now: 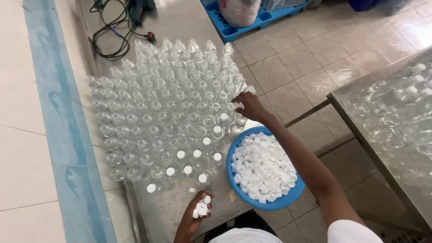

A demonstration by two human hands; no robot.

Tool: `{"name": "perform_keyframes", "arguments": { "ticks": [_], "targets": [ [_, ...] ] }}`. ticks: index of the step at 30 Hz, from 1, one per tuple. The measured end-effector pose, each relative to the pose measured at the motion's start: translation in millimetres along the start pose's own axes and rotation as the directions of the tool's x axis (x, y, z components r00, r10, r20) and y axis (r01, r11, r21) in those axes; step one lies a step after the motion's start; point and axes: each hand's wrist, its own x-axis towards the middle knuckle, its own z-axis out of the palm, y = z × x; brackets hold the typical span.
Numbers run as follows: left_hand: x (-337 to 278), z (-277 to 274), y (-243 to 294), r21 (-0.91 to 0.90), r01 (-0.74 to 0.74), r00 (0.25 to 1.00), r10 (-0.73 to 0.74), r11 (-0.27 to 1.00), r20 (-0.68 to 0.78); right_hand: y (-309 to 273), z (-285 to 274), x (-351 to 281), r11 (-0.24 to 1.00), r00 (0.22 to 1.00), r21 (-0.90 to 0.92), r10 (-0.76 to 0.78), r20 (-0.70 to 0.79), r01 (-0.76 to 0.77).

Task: Placing plastic caps onto the necks of empty water bottles arranged on a production table.

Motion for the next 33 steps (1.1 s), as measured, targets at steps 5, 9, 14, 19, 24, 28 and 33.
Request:
{"name": "perform_keyframes", "arguments": {
  "ticks": [5, 9, 14, 19, 24, 28, 33],
  "targets": [
    [40, -34, -6, -0.148, -0.032, 0.999, 0.031, 0.988, -0.008, 16, 7, 31, 0.998, 0.992, 0.010, -0.059, 0.116, 0.058],
    [55, -61, -32, -0.371, -0.010, 0.998, 0.032, 0.929, 0.053, 9, -7, 33, 0.999, 0.974, -0.017, -0.028, 0.224, 0.033],
    [77, -82, -45, -0.466, -0.014, 0.995, 0.058, 0.885, 0.081, 23, -4, 58, 0.969, 0.925, 0.103, 0.178, 0.336, -0.224],
    [71, -92, -56, -0.414, -0.090, 0.994, 0.110, 0.906, 0.024, 13, -16, 56, 0.937, 0.834, 0.127, 0.220, 0.506, -0.325],
    [50, -100, -54, -0.450, -0.092, 0.996, 0.086, 0.888, -0.034, 18, -10, 63, 0.930, 0.832, 0.164, 0.203, 0.517, -0.329],
    [47, -109, -56, -0.484, -0.080, 0.996, 0.093, 0.872, 0.004, 12, -22, 57, 0.918, 0.825, 0.140, 0.257, 0.504, -0.372],
    [40, -134, -56, -0.452, -0.098, 0.993, 0.118, 0.887, 0.015, 42, -7, 74, 0.931, 0.810, 0.084, 0.260, 0.525, -0.354]
  ]
}}
